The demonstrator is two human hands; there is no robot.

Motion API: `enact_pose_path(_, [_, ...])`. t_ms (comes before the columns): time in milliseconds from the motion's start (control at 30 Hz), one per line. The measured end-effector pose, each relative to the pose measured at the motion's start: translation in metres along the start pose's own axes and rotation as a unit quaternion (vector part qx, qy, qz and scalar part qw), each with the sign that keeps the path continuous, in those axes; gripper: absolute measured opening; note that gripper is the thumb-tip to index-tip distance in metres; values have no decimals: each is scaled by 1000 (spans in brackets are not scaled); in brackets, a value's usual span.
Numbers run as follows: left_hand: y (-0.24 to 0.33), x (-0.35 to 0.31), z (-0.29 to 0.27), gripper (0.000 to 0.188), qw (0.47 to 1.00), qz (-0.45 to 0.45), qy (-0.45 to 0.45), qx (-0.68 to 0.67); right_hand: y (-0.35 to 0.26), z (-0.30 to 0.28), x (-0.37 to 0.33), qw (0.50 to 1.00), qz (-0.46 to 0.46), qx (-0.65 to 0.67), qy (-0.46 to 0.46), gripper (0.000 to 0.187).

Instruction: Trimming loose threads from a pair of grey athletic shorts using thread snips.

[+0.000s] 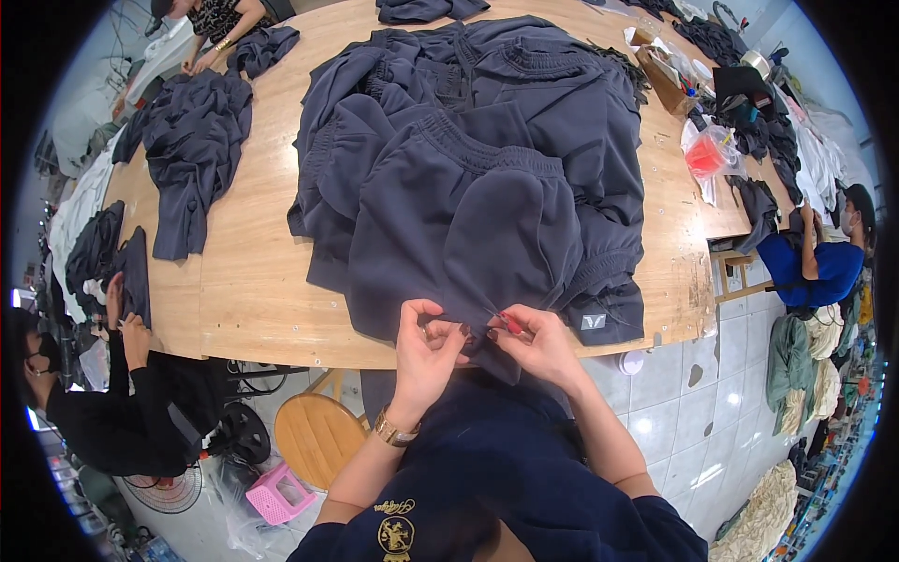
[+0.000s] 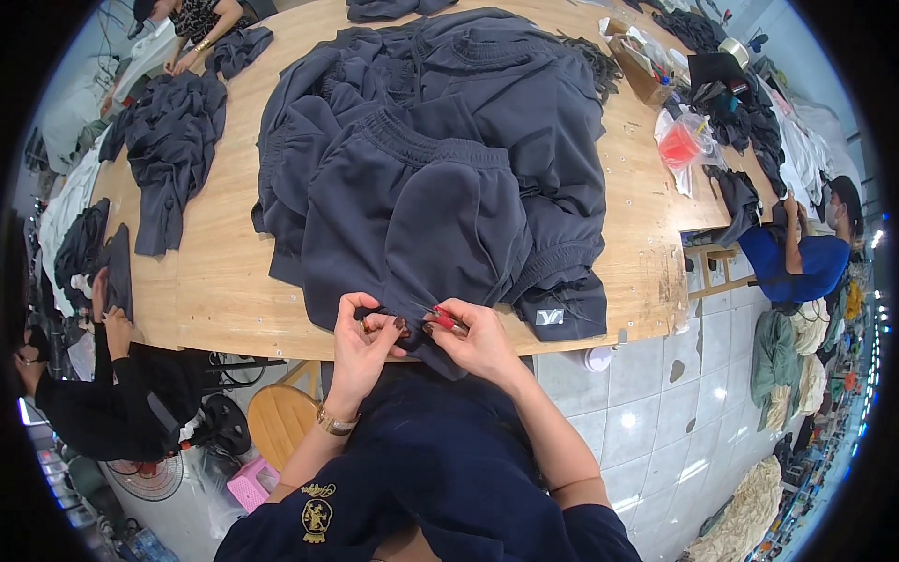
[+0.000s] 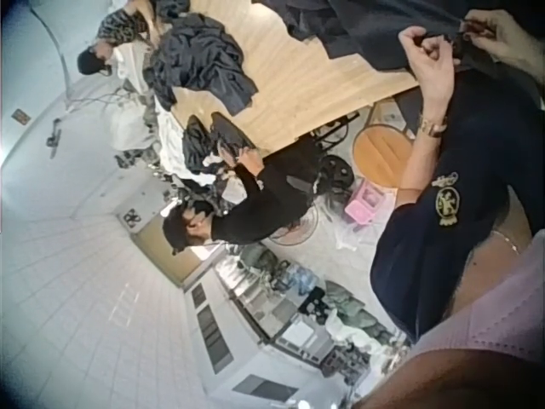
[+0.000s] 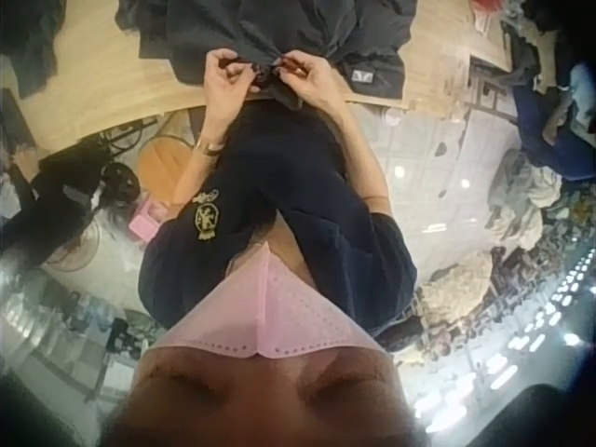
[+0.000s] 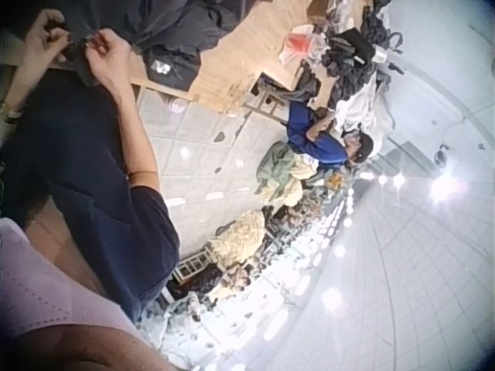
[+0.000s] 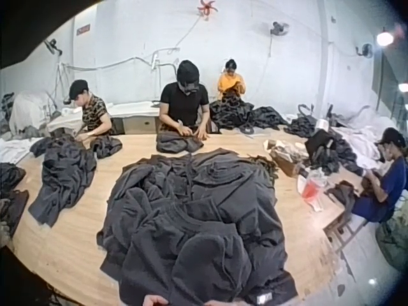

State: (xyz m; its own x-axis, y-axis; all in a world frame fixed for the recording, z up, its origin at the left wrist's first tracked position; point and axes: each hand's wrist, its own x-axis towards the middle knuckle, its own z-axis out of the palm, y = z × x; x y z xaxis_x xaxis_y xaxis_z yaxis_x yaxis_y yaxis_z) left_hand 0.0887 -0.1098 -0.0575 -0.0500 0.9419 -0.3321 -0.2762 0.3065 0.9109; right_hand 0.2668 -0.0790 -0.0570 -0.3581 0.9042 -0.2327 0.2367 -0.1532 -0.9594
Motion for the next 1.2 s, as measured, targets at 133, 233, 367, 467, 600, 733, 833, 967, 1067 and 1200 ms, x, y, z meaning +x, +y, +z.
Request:
enact_pose_path(133, [2, -3, 0, 32, 1000, 8, -11, 7, -3, 2, 0, 1000, 6, 10, 13, 12])
enact_pose_path(233, [2, -3, 0, 30, 999, 19, -20, 18, 0, 2, 0, 999, 12, 26, 22, 14])
enact_pose_path(367, [-2, -2, -1, 28, 999, 42, -25, 14, -2, 2, 2, 998, 35, 55, 19, 11])
enact_pose_path(467, [-2, -3, 0, 26, 998, 57, -17, 34, -1, 1, 2, 996, 49, 74, 13, 10])
enact_pose_path(600, [5, -7, 4, 19, 958, 191, 31, 211, 3, 2, 3, 993, 55, 106, 12, 9])
enact_pose_path(733, [10, 2, -1, 23, 815, 387, -16, 430, 7, 1, 4, 992, 42, 120, 17, 9])
enact_pose_path(833, [11, 6, -2, 23, 802, 405, -25, 438, 8, 1, 4, 992, 36, 122, 19, 9])
enact_pose_path(967, [14, 12, -6, 20, 774, 433, -32, 461, 6, 0, 3, 991, 52, 123, 9, 9])
enact_pose_path(1067, [18, 15, -8, 17, 785, 433, -36, 442, 9, 1, 3, 992, 39, 121, 17, 9])
enact_pose_path(1200, [23, 19, -14, 16, 798, 413, -64, 434, -2, -1, 1, 994, 48, 100, 14, 9])
